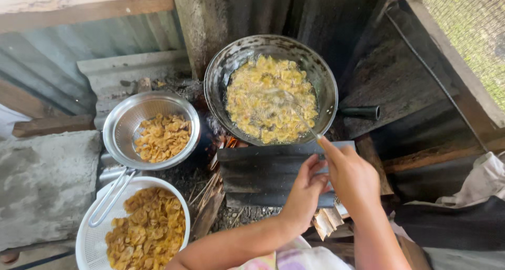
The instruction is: The person prepares banana chips by transferring fried banana slices from a sieve into a bowl, and then adding more sliced bananas into a pan of hot oil using a spider strainer to stir them as they fry.
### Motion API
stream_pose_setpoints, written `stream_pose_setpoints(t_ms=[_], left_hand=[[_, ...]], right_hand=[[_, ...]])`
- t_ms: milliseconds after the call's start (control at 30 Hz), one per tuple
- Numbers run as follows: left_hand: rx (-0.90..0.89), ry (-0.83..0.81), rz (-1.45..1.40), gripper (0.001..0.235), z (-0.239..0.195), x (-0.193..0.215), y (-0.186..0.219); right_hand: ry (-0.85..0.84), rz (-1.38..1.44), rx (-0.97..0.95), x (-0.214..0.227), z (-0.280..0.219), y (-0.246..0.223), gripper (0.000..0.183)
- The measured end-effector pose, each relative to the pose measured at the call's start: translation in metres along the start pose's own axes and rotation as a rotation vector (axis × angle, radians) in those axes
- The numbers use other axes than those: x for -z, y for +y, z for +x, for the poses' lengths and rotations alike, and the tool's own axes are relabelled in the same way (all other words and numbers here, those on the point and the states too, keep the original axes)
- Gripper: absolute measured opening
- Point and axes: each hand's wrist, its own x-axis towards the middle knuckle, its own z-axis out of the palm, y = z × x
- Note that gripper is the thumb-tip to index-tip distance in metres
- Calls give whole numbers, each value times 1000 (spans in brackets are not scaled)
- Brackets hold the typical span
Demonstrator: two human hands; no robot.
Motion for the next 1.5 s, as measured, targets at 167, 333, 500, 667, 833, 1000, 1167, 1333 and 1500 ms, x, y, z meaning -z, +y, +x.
stream_pose_setpoints(t_ms=[167,333,500,667,833,1000,1167,1333,1500], left_hand=[[107,37,57,49,0,3,-6],[124,33,-11,49,-5,-1,-7],[79,48,79,49,-5,7,0],[48,99,99,49,-6,10,10],[-5,147,45,52,-4,14,27],[-45,154,30,53,2,13,41],[-5,206,-1,55,-2,10,44],[73,140,-82,49,-16,14,23],[-10,98,-51,40,-2,17,-15]], right_hand=[[-93,0,-80,7,-24,-1,46],[-78,136,-172,-18,8,14,43],[199,280,-196,-26,26,51,32],[90,306,-317,-72,53,38,35],[64,340,-181,-60,58,29,35],[48,260,-201,-71,99,10,36],[-115,178,-62,-55,73,-18,35],[-58,12,18,21,3,-18,43],[-50,8,25,-11,18,-18,43]])
